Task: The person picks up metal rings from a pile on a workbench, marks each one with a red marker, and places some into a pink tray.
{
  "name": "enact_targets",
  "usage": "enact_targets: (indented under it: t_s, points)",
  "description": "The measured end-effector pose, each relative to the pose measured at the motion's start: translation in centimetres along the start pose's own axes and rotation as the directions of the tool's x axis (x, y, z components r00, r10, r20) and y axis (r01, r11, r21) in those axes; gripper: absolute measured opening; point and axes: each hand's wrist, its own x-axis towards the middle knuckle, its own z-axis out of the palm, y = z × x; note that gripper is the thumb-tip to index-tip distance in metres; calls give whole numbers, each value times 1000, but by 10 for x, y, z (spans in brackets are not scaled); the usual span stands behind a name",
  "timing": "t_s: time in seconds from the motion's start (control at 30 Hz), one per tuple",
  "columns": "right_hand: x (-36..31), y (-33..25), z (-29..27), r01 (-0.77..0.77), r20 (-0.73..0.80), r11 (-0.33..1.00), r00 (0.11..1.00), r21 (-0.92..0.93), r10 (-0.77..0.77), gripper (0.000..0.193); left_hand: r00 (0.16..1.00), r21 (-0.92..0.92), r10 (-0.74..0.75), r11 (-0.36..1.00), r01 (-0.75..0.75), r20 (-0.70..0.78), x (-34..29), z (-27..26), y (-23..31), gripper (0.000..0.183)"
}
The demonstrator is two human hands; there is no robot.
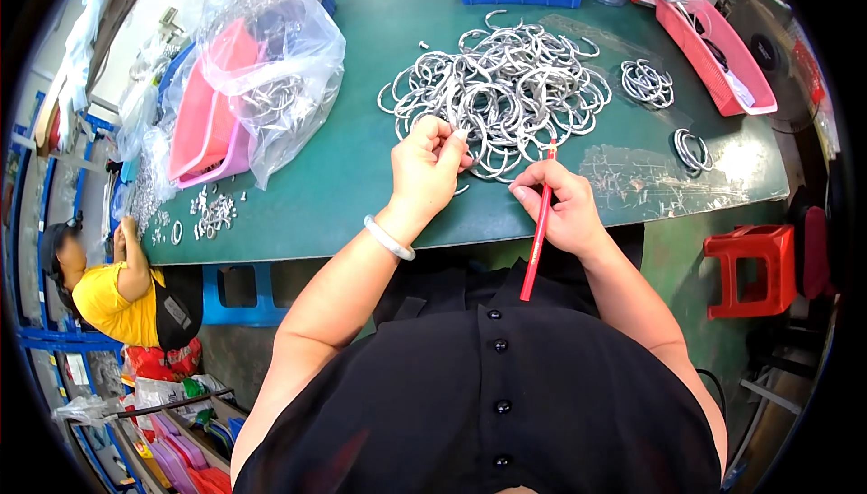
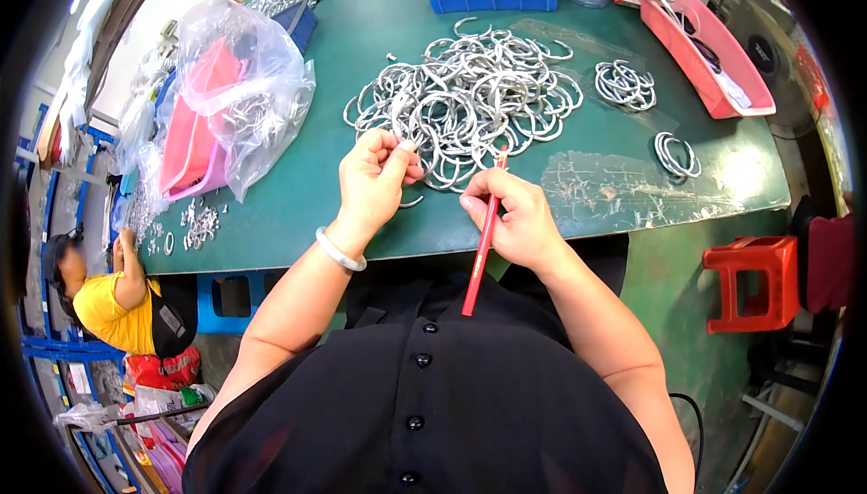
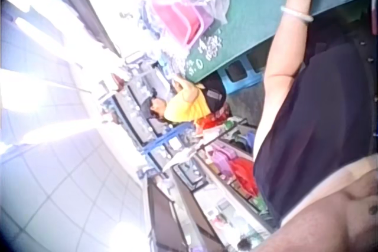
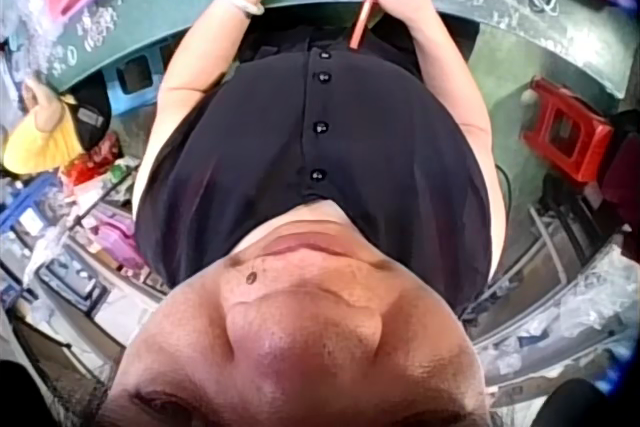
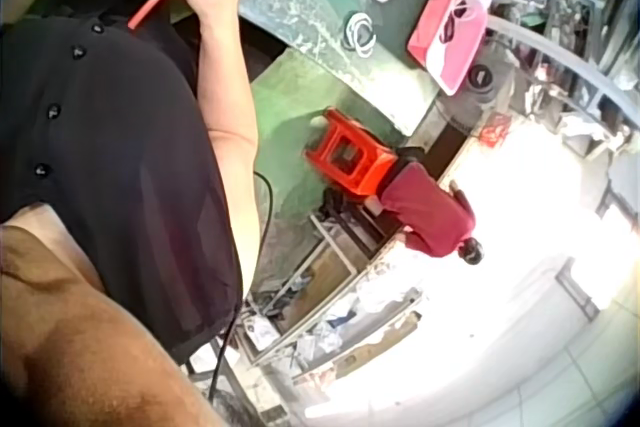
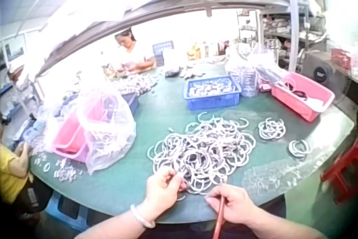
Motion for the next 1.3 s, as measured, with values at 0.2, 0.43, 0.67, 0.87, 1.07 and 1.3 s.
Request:
enact_targets:
  t_s: [0.2,0.43,0.67,0.87,1.07,1.3]
  points:
    - [0,0,2,36,-4,999,999,-3,-36,8,992,71,-128,989,128,-3,8,-8,2,8]
    - [0,2,1,8,-2,1000,1000,25,-8,9,984,-513,-174,843,163,26,1,-13,15,7]
    - [0,-13,7,-114,-12,905,991,409,131,11,953,-668,-155,684,294,261,-48,8,20,6]
    - [-2,-21,5,-251,14,855,961,454,275,8,949,-659,-146,690,300,279,-64,16,7,3]
    - [-3,-27,7,-171,-95,841,963,513,253,10,947,-600,-128,746,287,294,-69,17,5,13]
    - [0,-25,-4,-214,-12,864,969,455,246,7,940,-525,-175,792,312,294,-63,-1,10,30]
